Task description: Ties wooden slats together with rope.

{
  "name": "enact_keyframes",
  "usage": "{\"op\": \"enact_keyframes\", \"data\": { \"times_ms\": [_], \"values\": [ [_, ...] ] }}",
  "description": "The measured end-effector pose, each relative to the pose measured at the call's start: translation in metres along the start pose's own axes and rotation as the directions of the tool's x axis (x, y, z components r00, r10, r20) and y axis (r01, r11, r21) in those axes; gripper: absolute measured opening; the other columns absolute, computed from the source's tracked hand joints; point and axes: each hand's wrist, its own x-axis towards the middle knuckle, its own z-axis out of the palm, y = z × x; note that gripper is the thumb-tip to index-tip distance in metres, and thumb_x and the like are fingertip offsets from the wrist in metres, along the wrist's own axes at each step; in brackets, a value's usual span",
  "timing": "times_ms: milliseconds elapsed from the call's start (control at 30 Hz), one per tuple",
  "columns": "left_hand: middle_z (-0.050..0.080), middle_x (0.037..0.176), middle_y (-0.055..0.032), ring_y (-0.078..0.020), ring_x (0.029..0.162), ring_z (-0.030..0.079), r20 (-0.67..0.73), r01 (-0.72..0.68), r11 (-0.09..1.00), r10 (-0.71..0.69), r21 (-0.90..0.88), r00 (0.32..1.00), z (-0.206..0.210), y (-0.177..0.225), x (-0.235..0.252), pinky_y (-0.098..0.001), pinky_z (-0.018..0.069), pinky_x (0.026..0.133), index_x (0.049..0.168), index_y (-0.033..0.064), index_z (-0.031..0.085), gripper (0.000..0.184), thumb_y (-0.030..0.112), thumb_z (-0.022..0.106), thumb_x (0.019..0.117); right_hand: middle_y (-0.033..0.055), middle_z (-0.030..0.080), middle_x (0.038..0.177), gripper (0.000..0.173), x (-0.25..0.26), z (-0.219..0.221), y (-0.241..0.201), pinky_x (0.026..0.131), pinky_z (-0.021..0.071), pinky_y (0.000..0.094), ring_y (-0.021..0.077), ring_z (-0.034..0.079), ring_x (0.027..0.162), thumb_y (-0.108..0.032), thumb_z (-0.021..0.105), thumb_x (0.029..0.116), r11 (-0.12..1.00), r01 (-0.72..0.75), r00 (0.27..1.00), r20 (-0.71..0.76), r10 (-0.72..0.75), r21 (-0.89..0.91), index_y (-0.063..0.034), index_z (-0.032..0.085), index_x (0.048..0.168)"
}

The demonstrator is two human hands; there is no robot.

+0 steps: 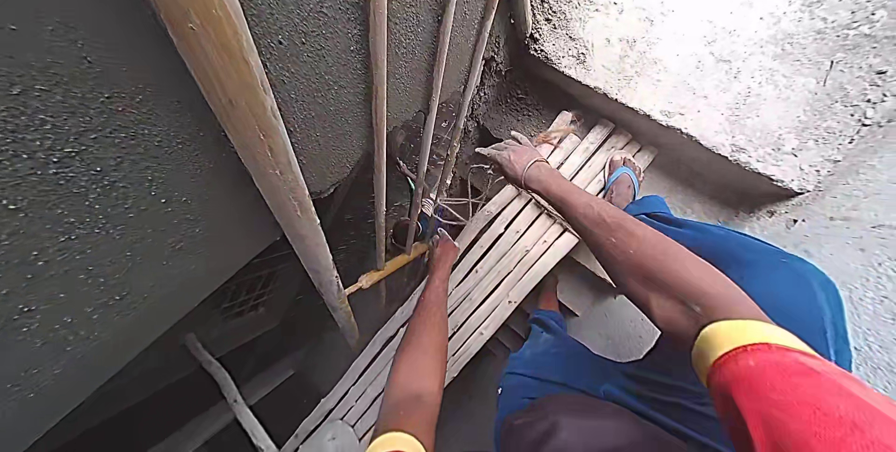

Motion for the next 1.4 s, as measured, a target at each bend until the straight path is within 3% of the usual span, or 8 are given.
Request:
{"op": "enact_keyframes", "data": {
  "times_ms": [300,600,733,833,900,967,1267,1400],
  "values": [
    [0.063,0.136,-0.0179,-0.0306,0.128,0.059,0.254,-0.287,0.910,0.366,-0.298,0.895,0.084,0.059,0.019,-0.0492,0.0442,0.111,0.137,0.0054,0.061,0.038,0.017,0.056,0.1014,0.0079,0.074,0.119,0.033,-0.098,-0.099,0.021,0.104,0.0501,0.0497,0.0241,0.069,0.114,-0.026,0.055,0.1053,0.955,-0.077,0.915,-0.360,0.181,0.286,-0.0102,0.066,0.132],
    [0.071,0.116,-0.0213,-0.0351,0.111,0.067,0.038,-0.248,0.880,0.287,-0.406,0.957,0.083,0.204,0.130,-0.0561,0.0501,0.100,0.120,0.0006,0.068,0.038,0.031,0.050,0.1058,0.0091,0.073,0.107,0.029,-0.135,-0.119,0.048,0.077,0.0562,0.0493,0.0262,0.071,0.091,-0.020,0.054,0.1053,0.975,-0.165,0.904,-0.373,0.209,0.148,-0.0110,0.066,0.130],
    [0.071,0.116,-0.0167,-0.0334,0.113,0.066,0.252,-0.635,0.771,0.606,0.045,0.754,0.102,0.240,0.116,-0.0562,0.0526,0.096,0.113,0.0048,0.072,0.029,0.028,0.062,0.0981,0.0065,0.073,0.104,0.030,-0.142,-0.131,0.058,0.075,0.0557,0.0435,0.0219,0.070,0.089,-0.023,0.051,0.1063,0.971,-0.202,0.893,-0.384,0.236,0.128,-0.0123,0.064,0.132],
    [0.050,0.151,-0.0190,-0.0365,0.143,0.043,0.272,-0.844,0.479,0.802,0.240,0.532,0.138,0.254,0.065,-0.0574,0.0333,0.116,0.140,0.0064,0.058,0.043,0.012,0.057,0.0980,0.0067,0.073,0.108,0.033,-0.138,-0.133,0.061,0.082,0.0551,0.0453,0.0225,0.070,0.097,-0.025,0.055,0.1047,0.972,-0.191,0.907,-0.354,0.227,0.135,-0.0115,0.064,0.133],
    [0.039,0.159,-0.0230,-0.0381,0.150,0.032,0.313,-0.845,0.466,0.787,0.262,0.531,0.164,0.257,0.042,-0.0588,0.0211,0.122,0.151,0.0003,0.044,0.049,0.006,0.044,0.1027,0.0060,0.072,0.106,0.035,-0.135,-0.132,0.061,0.078,0.0547,0.0455,0.0222,0.070,0.094,-0.027,0.056,0.1038,0.974,-0.178,0.922,-0.322,0.215,0.141,-0.0119,0.064,0.134],
    [0.054,0.143,-0.0256,-0.0403,0.139,0.047,0.269,-0.826,0.498,0.784,0.266,0.559,0.182,0.260,0.036,-0.0581,0.0283,0.119,0.139,-0.0039,0.054,0.039,0.006,0.041,0.1037,0.0069,0.071,0.103,0.036,-0.133,-0.130,0.064,0.076,0.0550,0.0454,0.0233,0.069,0.091,-0.028,0.057,0.1029,0.980,-0.146,0.935,-0.305,0.182,0.139,-0.0100,0.065,0.133],
    [0.068,0.121,-0.0219,-0.0413,0.114,0.064,0.645,-0.873,0.373,0.592,0.313,0.484,0.094,0.254,0.012,-0.0629,0.0495,0.093,0.119,0.0020,0.067,0.036,0.029,0.061,0.0959,0.0118,0.070,0.119,0.041,-0.106,-0.113,0.073,0.095,0.0527,0.0514,0.0291,0.067,0.112,-0.035,0.054,0.1058,0.980,-0.171,0.984,-0.031,0.175,0.103,-0.0121,0.061,0.139],
    [0.072,0.102,-0.0161,-0.0320,0.103,0.067,0.349,-0.898,0.440,0.840,0.011,0.415,-0.025,0.178,0.019,-0.0527,0.0480,0.099,0.105,0.0038,0.072,0.028,0.029,0.064,0.0945,0.0154,0.067,0.126,0.046,-0.083,-0.090,0.073,0.097,0.0507,0.0591,0.0357,0.064,0.119,-0.033,0.064,0.1003,0.964,-0.265,0.935,0.248,0.252,0.018,-0.0145,0.057,0.142]
  ]
}}
